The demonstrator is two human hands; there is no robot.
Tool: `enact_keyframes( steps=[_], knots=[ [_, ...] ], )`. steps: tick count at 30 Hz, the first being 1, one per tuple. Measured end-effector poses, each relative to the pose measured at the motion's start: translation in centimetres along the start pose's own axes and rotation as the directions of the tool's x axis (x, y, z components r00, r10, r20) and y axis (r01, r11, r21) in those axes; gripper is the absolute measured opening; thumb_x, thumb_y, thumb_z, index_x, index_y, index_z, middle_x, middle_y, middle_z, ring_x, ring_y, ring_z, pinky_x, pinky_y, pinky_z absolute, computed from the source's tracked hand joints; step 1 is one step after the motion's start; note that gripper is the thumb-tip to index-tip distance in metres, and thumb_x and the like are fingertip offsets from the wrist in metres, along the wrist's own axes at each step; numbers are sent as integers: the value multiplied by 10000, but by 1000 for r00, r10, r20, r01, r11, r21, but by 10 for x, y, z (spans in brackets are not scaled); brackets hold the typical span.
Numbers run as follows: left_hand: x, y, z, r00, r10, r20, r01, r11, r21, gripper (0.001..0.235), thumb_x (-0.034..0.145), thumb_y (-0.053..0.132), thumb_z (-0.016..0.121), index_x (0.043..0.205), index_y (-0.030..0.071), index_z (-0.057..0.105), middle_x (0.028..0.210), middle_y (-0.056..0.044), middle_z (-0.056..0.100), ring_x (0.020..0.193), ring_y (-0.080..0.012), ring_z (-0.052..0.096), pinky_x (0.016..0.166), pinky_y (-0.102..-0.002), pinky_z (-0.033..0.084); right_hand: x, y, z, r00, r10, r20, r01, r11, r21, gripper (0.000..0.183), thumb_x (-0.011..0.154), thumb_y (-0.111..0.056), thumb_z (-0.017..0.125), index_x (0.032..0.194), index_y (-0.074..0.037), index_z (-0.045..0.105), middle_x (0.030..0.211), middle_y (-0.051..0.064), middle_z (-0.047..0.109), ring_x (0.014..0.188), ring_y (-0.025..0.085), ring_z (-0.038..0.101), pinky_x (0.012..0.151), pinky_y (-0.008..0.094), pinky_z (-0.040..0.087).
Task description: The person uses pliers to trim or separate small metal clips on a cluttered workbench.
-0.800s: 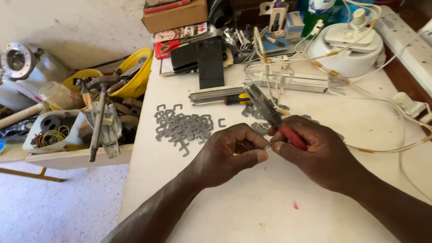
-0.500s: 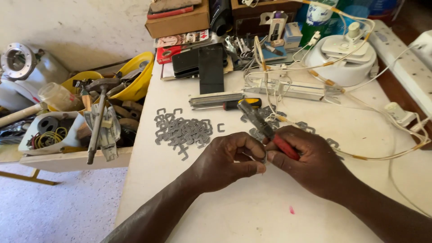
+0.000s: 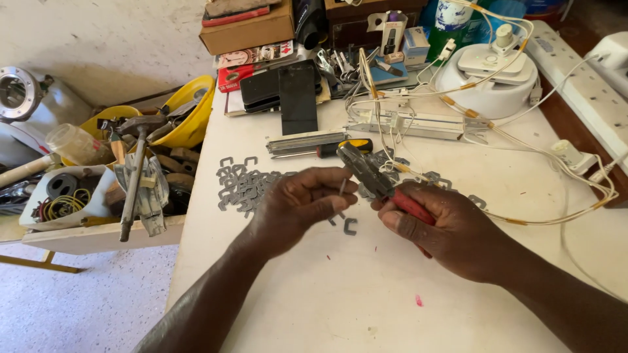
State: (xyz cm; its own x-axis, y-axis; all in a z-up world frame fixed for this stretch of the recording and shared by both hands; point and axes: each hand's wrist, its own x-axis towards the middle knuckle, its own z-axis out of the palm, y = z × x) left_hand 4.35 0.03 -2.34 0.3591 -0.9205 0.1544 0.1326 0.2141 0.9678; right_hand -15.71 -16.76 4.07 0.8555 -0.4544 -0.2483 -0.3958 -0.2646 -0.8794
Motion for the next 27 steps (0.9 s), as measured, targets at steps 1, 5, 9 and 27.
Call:
enact_keyframes(
  steps=[1,5,9,27],
  knots=[
    [0,5,-2,1000,1,-3,-1,1000,4,435,976,35,738,1401,6,649,1243,-102,781,1155,-206,757,963,-329,648,2,6,-1,1000,-4,3,4,1000,1,237,956,-277,743,1050,-91,855,676,78,595,506,185,515,525,330,447],
    [-1,16,-14,997,54,-50,-52,998,37,450,958,95,761,1389,4,671,1233,-142,785,1088,-217,763,1012,-377,649,1,5,-3,988,11,152,-12,1000,10,230,984,-275,711,969,-62,798,842,76,782,532,175,515,646,322,495],
    [-1,19,-25,999,34,-37,-31,998,62,491,948,113,772,1409,-14,659,1170,-140,783,1000,-205,756,972,-355,653,-1,6,-2,979,52,197,-43,998,-49,260,961,-291,732,1051,-96,878,929,33,790,580,171,544,553,327,512],
    [-7,26,-34,983,-97,153,85,993,84,405,940,7,763,1334,-45,681,1160,-189,798,1069,-246,784,1004,-352,652,-12,-21,-2,912,329,247,-302,943,-140,352,950,-377,684,1154,-148,856,1000,44,777,844,218,752,632,325,558]
  ],
)
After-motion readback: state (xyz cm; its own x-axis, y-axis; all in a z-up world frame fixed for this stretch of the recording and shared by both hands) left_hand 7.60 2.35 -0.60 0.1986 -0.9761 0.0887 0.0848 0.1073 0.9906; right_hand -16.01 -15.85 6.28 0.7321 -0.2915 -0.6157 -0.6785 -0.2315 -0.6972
